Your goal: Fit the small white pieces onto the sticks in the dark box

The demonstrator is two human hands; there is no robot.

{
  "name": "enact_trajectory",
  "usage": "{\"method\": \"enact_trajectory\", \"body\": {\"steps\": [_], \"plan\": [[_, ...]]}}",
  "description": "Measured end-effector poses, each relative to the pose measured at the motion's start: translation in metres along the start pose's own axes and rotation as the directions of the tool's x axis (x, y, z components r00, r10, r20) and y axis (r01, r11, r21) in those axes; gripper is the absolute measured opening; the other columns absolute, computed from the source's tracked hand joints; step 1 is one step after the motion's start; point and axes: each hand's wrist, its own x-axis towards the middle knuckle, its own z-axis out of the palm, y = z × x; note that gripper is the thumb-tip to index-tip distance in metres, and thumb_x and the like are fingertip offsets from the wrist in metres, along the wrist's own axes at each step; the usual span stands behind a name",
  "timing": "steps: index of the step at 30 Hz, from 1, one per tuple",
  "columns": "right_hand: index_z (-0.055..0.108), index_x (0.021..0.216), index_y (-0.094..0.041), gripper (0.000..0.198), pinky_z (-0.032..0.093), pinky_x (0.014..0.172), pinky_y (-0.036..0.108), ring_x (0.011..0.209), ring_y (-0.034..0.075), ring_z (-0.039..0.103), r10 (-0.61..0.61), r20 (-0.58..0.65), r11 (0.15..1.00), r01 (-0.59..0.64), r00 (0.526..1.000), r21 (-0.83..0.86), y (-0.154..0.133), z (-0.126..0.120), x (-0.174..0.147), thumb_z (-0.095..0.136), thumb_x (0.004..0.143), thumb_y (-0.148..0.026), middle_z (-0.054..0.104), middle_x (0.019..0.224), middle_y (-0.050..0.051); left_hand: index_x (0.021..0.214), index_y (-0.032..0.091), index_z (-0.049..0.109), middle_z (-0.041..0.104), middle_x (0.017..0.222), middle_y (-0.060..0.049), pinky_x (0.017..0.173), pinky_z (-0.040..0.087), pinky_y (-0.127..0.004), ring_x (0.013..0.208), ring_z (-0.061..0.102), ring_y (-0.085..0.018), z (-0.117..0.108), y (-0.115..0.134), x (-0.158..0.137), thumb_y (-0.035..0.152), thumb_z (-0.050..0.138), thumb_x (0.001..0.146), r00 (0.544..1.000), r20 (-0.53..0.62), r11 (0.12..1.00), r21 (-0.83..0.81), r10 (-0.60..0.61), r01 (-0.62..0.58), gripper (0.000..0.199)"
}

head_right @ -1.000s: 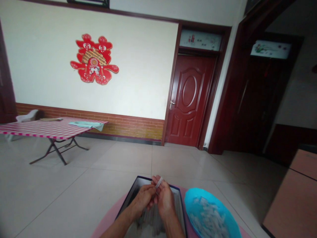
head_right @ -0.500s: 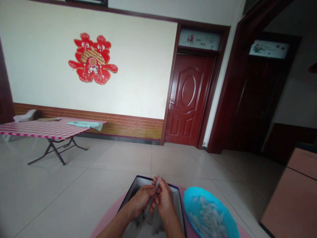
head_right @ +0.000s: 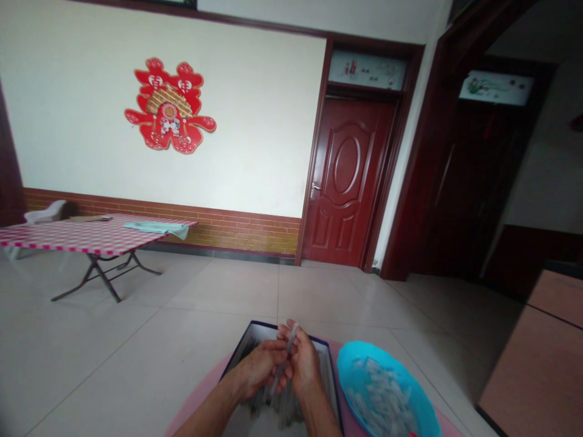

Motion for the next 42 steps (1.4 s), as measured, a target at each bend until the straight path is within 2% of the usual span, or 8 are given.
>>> {"method": "enact_trajectory", "body": {"steps": [11,18,28,32,35,38,40,42], "plan": [[0.057,0.109,-0.018,0.043,0.032,0.025,0.026,0.025,0.01,0.04,0.054,0.055,0.998,-0.052,0.997,-0.036,-0.004,0.004,-0.005,0.058,0.076,-0.045,0.071,0.072,0.002,0.075,0.014,0.062,0.057,0.056,0.001,0.037,0.032,-0.019,0.038,0.048,-0.008,-0.001,-0.001,-0.002,0.037,0.056,0.062,1.0,-0.013,1.0,0.011,0.029,-0.028,0.028],[0.057,0.105,-0.019,0.044,0.048,0.047,0.026,0.06,0.017,0.065,-0.023,-0.021,0.999,0.024,1.0,0.038,-0.003,0.002,-0.002,0.065,0.068,-0.042,0.073,0.08,0.004,0.069,0.014,0.061,0.057,0.054,0.0,0.039,0.034,-0.021,0.038,0.048,-0.009,0.001,0.004,-0.003,0.042,0.058,0.062,0.999,-0.033,0.999,0.041,-0.035,0.036,0.029],[0.061,0.09,-0.019,0.032,0.051,0.067,0.027,0.079,0.019,0.066,-0.061,-0.075,0.998,0.058,0.995,-0.031,-0.008,0.0,-0.001,0.066,0.065,-0.039,0.073,0.079,0.003,0.078,0.014,0.063,0.06,0.059,-0.001,0.041,0.037,-0.02,0.042,0.052,-0.009,-0.001,0.006,-0.007,0.036,0.059,0.06,0.996,0.01,0.995,0.048,-0.093,0.093,0.029],[0.06,0.102,-0.021,0.04,0.05,0.066,0.028,0.091,0.02,0.065,-0.189,-0.104,0.976,0.174,0.977,-0.133,-0.007,-0.006,0.003,0.051,0.076,-0.05,0.072,0.101,0.005,0.083,0.014,0.064,0.06,0.067,0.001,0.043,0.039,-0.019,0.047,0.053,-0.008,-0.005,0.008,-0.01,0.03,0.06,0.061,0.995,0.004,0.994,0.059,-0.097,0.097,0.027],[0.058,0.11,-0.022,0.046,0.049,0.076,0.029,0.105,0.021,0.06,-0.402,-0.139,0.867,0.328,0.905,-0.374,-0.008,-0.012,0.007,0.044,0.079,-0.054,0.066,0.118,0.006,0.087,0.014,0.064,0.055,0.063,0.003,0.044,0.039,-0.019,0.047,0.051,-0.007,-0.006,0.008,-0.008,0.027,0.056,0.067,0.993,-0.071,0.977,0.186,-0.089,0.101,0.024],[0.059,0.111,-0.022,0.045,0.041,0.094,0.032,0.114,0.021,0.055,-0.601,-0.043,0.658,0.463,0.798,-0.594,-0.015,-0.01,0.008,0.045,0.081,-0.051,0.064,0.122,0.007,0.088,0.013,0.064,0.049,0.053,0.005,0.042,0.035,-0.018,0.042,0.045,-0.007,-0.007,0.01,-0.005,0.02,0.051,0.071,0.986,-0.122,0.923,0.355,-0.11,0.147,0.023],[0.061,0.11,-0.02,0.044,0.039,0.097,0.034,0.112,0.022,0.056,-0.637,0.052,0.539,0.493,0.769,-0.683,-0.022,-0.002,0.007,0.043,0.081,-0.049,0.065,0.119,0.009,0.08,0.012,0.065,0.048,0.048,0.005,0.04,0.032,-0.018,0.039,0.042,-0.007,-0.009,0.014,-0.006,0.016,0.05,0.069,0.984,-0.102,0.888,0.425,-0.146,0.176,0.018],[0.065,0.102,-0.018,0.041,0.04,0.094,0.035,0.105,0.023,0.058,-0.611,0.148,0.46,0.501,0.778,-0.733,-0.031,0.008,0.003,0.043,0.08,-0.045,0.068,0.112,0.01,0.067,0.013,0.063,0.049,0.044,0.004,0.039,0.03,-0.018,0.037,0.041,-0.007,-0.013,0.018,-0.01,0.013,0.052,0.066,0.978,-0.048,0.841,0.503,-0.201,0.198,0.012]]}}
